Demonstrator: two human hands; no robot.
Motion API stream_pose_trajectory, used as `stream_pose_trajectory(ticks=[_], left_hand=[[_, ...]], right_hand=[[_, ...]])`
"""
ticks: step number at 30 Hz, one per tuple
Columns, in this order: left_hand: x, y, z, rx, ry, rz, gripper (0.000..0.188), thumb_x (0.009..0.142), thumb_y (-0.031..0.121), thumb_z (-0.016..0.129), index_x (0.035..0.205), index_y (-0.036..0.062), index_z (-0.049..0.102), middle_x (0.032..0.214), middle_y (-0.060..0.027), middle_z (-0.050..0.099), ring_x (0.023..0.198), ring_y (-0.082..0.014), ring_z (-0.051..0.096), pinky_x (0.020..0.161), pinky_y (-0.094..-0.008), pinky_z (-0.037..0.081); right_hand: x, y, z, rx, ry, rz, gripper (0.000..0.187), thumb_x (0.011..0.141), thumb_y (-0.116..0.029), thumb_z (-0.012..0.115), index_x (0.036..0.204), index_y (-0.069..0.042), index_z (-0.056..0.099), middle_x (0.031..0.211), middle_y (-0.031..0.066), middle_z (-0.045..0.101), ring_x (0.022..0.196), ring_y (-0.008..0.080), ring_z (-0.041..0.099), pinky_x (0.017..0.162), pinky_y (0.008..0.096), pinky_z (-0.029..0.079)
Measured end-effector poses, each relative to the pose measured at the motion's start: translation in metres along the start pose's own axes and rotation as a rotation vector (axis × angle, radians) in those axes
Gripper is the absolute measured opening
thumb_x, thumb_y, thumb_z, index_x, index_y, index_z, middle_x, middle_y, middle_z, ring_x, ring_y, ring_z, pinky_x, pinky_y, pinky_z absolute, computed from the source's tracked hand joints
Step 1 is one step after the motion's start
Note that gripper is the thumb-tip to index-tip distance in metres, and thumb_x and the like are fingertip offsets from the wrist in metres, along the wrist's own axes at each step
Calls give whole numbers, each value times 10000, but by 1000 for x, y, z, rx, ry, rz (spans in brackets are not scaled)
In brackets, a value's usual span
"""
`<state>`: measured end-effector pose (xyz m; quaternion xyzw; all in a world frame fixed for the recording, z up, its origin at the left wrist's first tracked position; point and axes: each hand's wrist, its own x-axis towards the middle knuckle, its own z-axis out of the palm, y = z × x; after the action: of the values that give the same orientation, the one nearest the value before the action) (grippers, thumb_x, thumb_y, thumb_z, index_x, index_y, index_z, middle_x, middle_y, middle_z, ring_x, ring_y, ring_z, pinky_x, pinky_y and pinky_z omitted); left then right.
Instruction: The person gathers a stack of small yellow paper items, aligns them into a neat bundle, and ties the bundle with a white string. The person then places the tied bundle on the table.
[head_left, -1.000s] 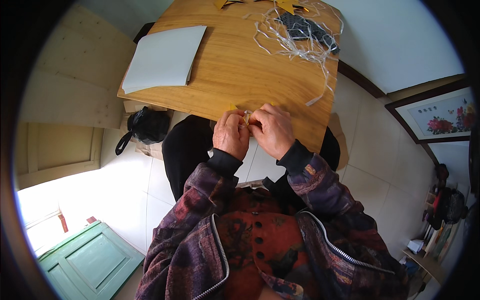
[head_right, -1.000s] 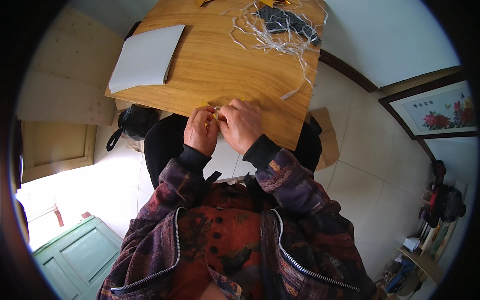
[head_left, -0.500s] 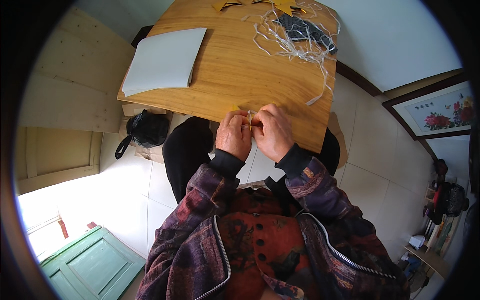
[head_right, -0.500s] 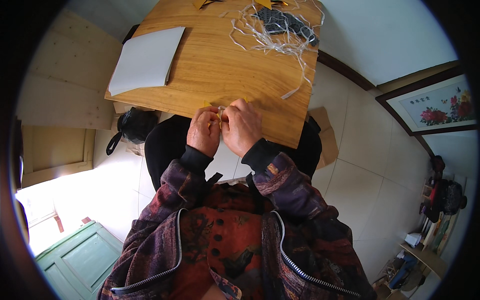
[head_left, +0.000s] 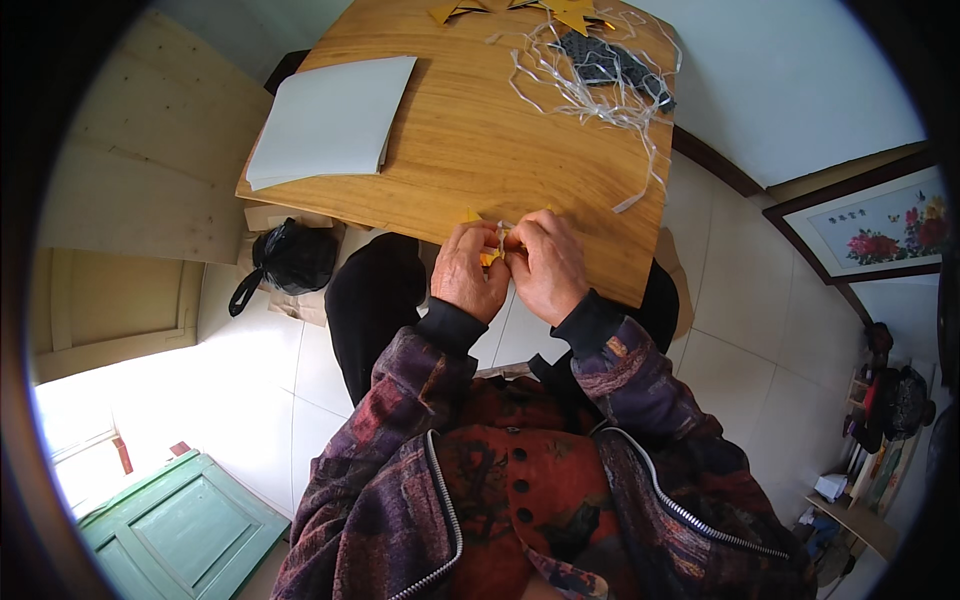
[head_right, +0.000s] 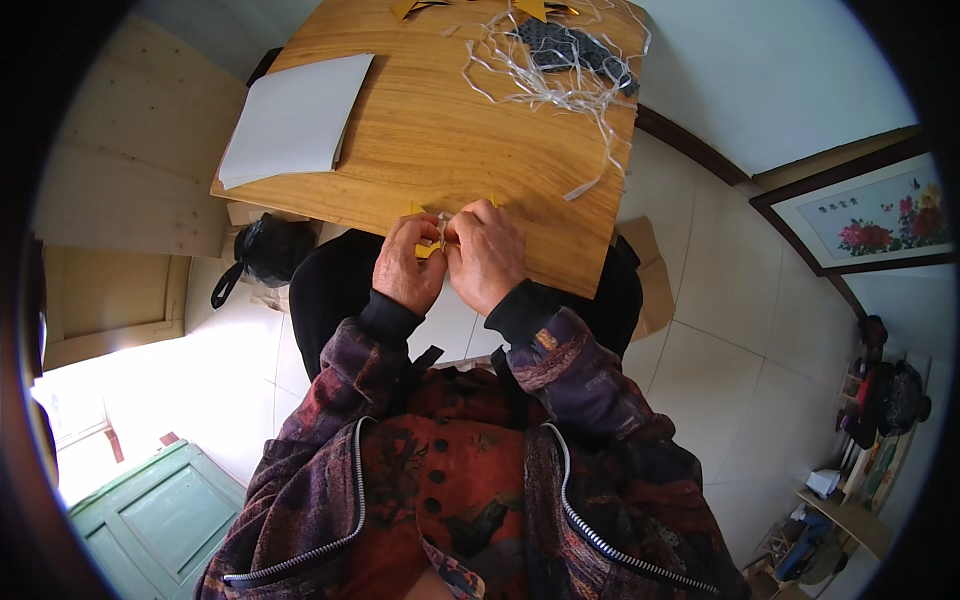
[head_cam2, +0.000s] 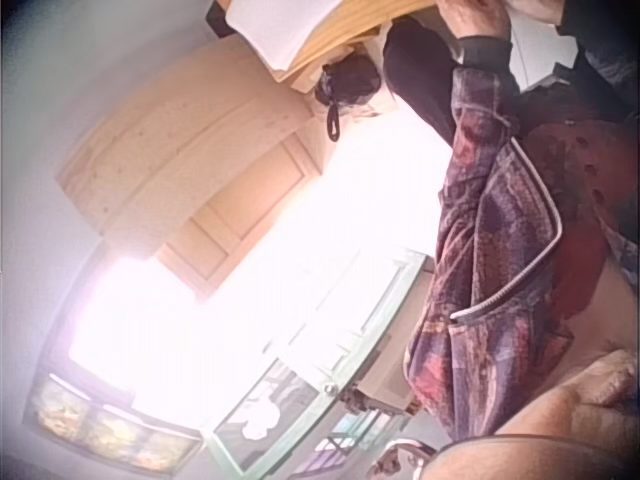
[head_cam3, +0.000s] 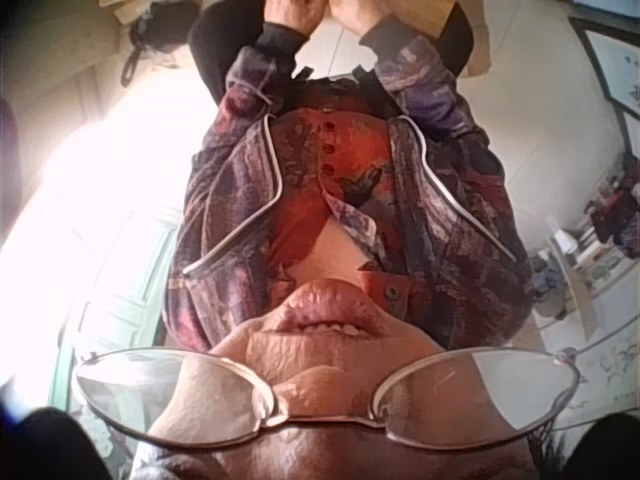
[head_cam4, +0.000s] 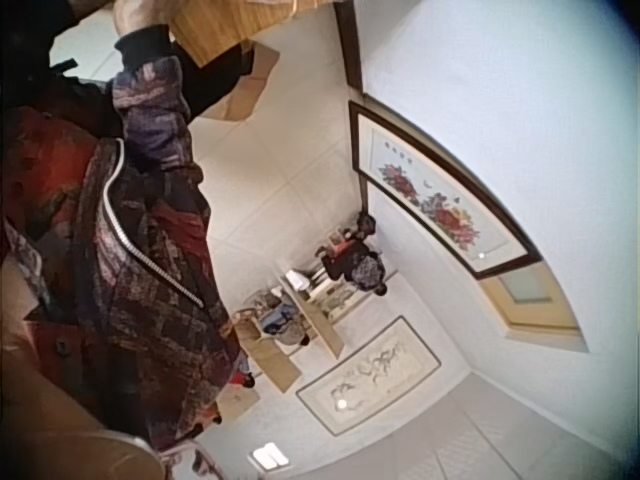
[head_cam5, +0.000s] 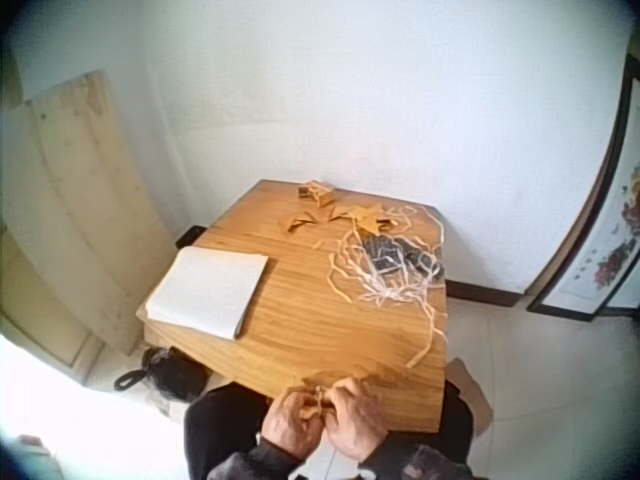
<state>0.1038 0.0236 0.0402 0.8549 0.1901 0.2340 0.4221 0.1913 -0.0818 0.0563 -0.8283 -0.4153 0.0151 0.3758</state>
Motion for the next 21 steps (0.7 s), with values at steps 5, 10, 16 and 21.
stream_pose_trajectory(ticks=[5, 10, 16, 21], left_hand=[[0, 0, 0, 37, 12, 31, 179, 721, 8, 605, 891, 11, 548, 1066, -147, 617, 922, -312, 604, 813, -361, 492], [-1, 0, -1, 64, -2, 33, 157, 726, 17, 609, 869, 15, 546, 1069, -136, 622, 923, -310, 606, 809, -363, 493], [2, 1, -2, 60, -24, 2, 139, 728, 36, 601, 863, 10, 574, 1068, -138, 616, 956, -348, 590, 822, -400, 487], [7, 1, -3, 88, -57, -38, 138, 739, 76, 627, 853, 11, 587, 1050, -123, 622, 899, -331, 614, 764, -389, 507]], right_hand=[[-1, 2, -1, 8, -83, 73, 91, 754, -70, 647, 833, -87, 606, 991, 58, 552, 991, 293, 521, 820, 450, 396], [-2, 0, 0, 17, -42, 53, 104, 747, -46, 652, 833, -82, 606, 979, 57, 553, 972, 291, 526, 803, 438, 403], [-3, -1, 2, 23, 18, 26, 114, 729, -4, 659, 812, -64, 610, 942, 63, 559, 926, 289, 539, 775, 406, 421], [-3, 4, 4, 67, 46, 26, 119, 719, 8, 662, 813, -62, 642, 924, 59, 563, 917, 282, 542, 789, 394, 426]])
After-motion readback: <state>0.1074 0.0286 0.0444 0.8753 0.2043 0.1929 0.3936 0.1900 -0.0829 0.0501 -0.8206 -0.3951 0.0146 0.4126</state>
